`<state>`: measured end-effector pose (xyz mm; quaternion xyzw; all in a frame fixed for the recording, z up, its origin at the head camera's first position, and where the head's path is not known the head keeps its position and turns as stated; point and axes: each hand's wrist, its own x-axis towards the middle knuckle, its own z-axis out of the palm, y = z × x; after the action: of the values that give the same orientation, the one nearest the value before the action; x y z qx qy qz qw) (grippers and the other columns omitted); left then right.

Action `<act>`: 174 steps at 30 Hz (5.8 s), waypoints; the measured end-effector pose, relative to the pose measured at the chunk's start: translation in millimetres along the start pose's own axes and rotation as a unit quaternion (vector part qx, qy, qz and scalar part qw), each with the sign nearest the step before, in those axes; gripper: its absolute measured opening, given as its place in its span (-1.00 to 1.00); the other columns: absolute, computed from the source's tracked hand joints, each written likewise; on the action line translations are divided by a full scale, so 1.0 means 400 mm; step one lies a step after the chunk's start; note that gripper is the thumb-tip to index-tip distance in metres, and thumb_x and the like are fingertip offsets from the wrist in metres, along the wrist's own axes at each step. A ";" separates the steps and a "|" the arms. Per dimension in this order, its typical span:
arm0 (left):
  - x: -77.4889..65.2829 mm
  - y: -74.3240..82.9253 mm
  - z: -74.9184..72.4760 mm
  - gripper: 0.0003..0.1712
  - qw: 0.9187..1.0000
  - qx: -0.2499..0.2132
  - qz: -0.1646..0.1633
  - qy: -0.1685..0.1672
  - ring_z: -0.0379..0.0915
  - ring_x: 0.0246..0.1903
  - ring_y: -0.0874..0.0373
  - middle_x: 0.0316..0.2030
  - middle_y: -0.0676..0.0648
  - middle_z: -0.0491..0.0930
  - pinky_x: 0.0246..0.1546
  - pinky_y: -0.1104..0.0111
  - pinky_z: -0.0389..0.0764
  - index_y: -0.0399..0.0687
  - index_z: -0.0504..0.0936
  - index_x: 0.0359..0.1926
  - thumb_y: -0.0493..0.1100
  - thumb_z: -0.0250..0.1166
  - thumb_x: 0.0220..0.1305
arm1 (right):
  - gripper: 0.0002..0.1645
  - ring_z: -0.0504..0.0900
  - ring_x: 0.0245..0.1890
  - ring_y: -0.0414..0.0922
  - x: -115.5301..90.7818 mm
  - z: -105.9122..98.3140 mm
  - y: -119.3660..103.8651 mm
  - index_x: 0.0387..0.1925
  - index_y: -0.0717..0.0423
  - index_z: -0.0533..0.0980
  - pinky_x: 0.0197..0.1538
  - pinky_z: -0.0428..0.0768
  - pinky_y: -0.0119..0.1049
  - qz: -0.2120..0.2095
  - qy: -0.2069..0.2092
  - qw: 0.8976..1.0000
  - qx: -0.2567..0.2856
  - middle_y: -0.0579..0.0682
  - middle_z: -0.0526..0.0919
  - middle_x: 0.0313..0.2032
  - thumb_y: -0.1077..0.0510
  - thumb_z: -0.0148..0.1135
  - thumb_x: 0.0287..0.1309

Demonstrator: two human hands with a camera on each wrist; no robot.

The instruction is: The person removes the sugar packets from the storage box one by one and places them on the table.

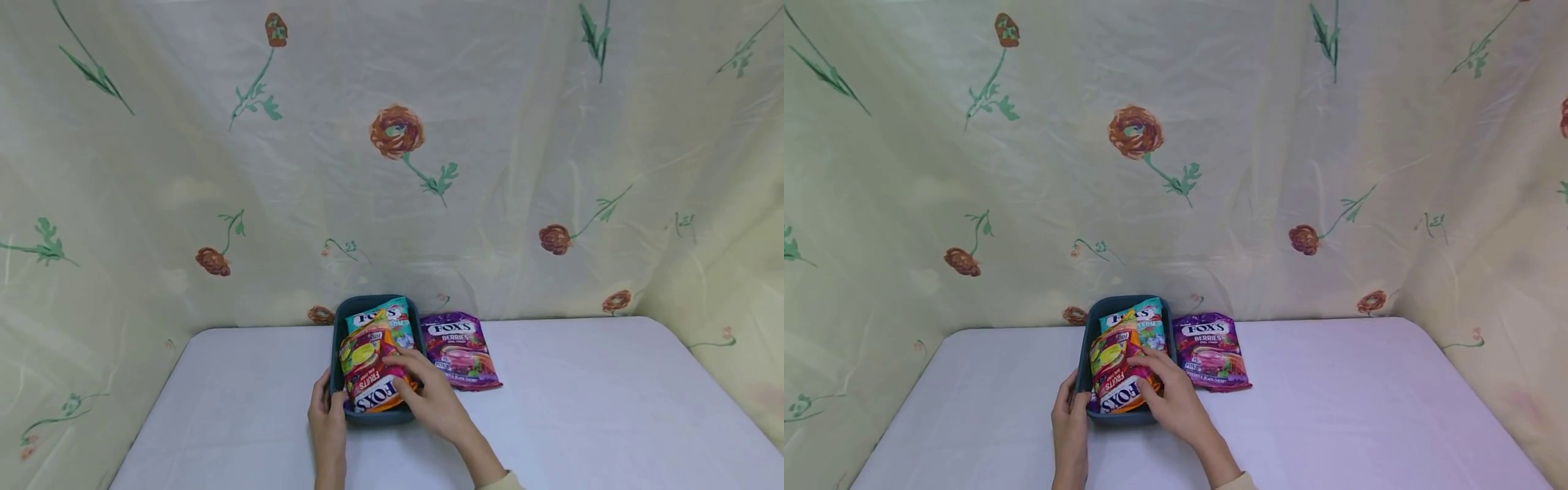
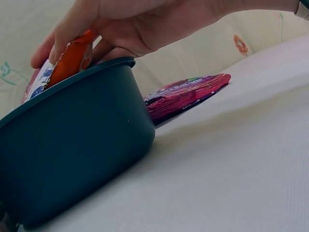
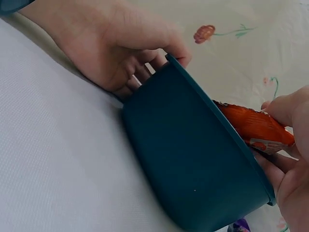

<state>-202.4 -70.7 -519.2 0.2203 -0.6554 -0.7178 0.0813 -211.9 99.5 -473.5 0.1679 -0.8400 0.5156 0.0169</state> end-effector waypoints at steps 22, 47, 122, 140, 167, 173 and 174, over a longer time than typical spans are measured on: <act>-0.003 -0.002 -0.001 -0.41 1.000 -0.007 0.017 0.000 0.22 0.32 -0.10 0.32 -0.22 0.30 0.31 0.05 0.31 -0.03 0.34 0.30 -0.28 0.00 0.21 | -0.58 0.32 0.34 -0.04 0.010 -0.019 0.005 0.06 -0.31 0.54 0.29 0.42 -0.05 0.068 0.050 0.991 0.107 -0.18 0.44 0.25 0.21 0.09 0.27; 0.000 -0.004 0.001 -0.43 1.000 -0.011 0.022 -0.001 0.24 0.31 -0.08 0.32 -0.20 0.31 0.31 0.04 0.31 -0.03 0.35 0.29 -0.27 0.00 0.23 | -0.64 0.24 0.39 -0.14 0.010 -0.067 0.012 0.07 -0.28 0.52 0.44 0.18 -0.08 0.080 0.092 0.984 0.130 -0.24 0.41 0.28 0.10 0.06 0.30; 0.000 -0.005 -0.003 -0.43 1.000 -0.011 0.024 -0.006 0.20 0.34 -0.09 0.34 -0.21 0.29 0.33 0.06 0.28 -0.02 0.34 0.30 -0.27 0.01 0.23 | -0.59 0.47 0.04 -0.20 0.004 -0.202 0.058 0.18 -0.17 0.46 -0.06 0.56 -0.59 0.143 0.206 0.956 0.152 -0.15 0.38 0.28 0.05 0.00 0.34; 0.000 0.001 -0.002 -0.43 1.000 -0.004 0.018 -0.003 0.19 0.34 -0.11 0.35 -0.22 0.27 0.32 0.04 0.29 -0.04 0.33 0.31 -0.26 -0.01 0.25 | -0.59 0.38 0.15 -0.19 -0.002 -0.232 0.070 0.18 -0.21 0.46 -0.03 0.49 -0.67 0.158 0.235 0.948 0.146 -0.15 0.36 0.31 0.05 -0.01 0.34; -0.002 0.001 -0.003 -0.44 1.000 -0.002 0.022 -0.006 0.18 0.35 -0.11 0.35 -0.21 0.27 0.32 0.03 0.28 -0.02 0.32 0.31 -0.26 -0.01 0.27 | -0.62 0.44 0.03 -0.21 -0.012 -0.280 0.105 0.13 -0.12 0.49 -0.09 0.52 -0.69 0.188 0.299 0.921 0.165 -0.11 0.40 0.24 0.02 0.01 0.32; -0.002 -0.001 -0.004 -0.44 1.000 0.001 0.024 -0.003 0.18 0.35 -0.11 0.35 -0.21 0.27 0.32 0.04 0.28 -0.02 0.33 0.31 -0.26 -0.01 0.26 | -0.65 0.42 0.04 -0.22 -0.012 -0.289 0.115 0.09 -0.03 0.52 -0.09 0.51 -0.69 0.176 0.321 0.912 0.187 -0.14 0.45 0.17 0.07 0.04 0.30; -0.002 -0.001 -0.004 -0.44 1.000 0.000 0.023 -0.004 0.18 0.35 -0.11 0.35 -0.21 0.27 0.32 0.04 0.29 -0.02 0.33 0.31 -0.26 -0.01 0.26 | -0.65 0.41 0.05 -0.22 -0.013 -0.291 0.117 0.08 -0.03 0.52 -0.09 0.50 -0.70 0.177 0.323 0.911 0.186 -0.14 0.45 0.18 0.07 0.04 0.30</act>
<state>-200.9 -71.8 -519.5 0.2020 -0.6610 -0.7164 0.0952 -237.9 221.5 -460.3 -0.1590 -0.6935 0.6831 0.1646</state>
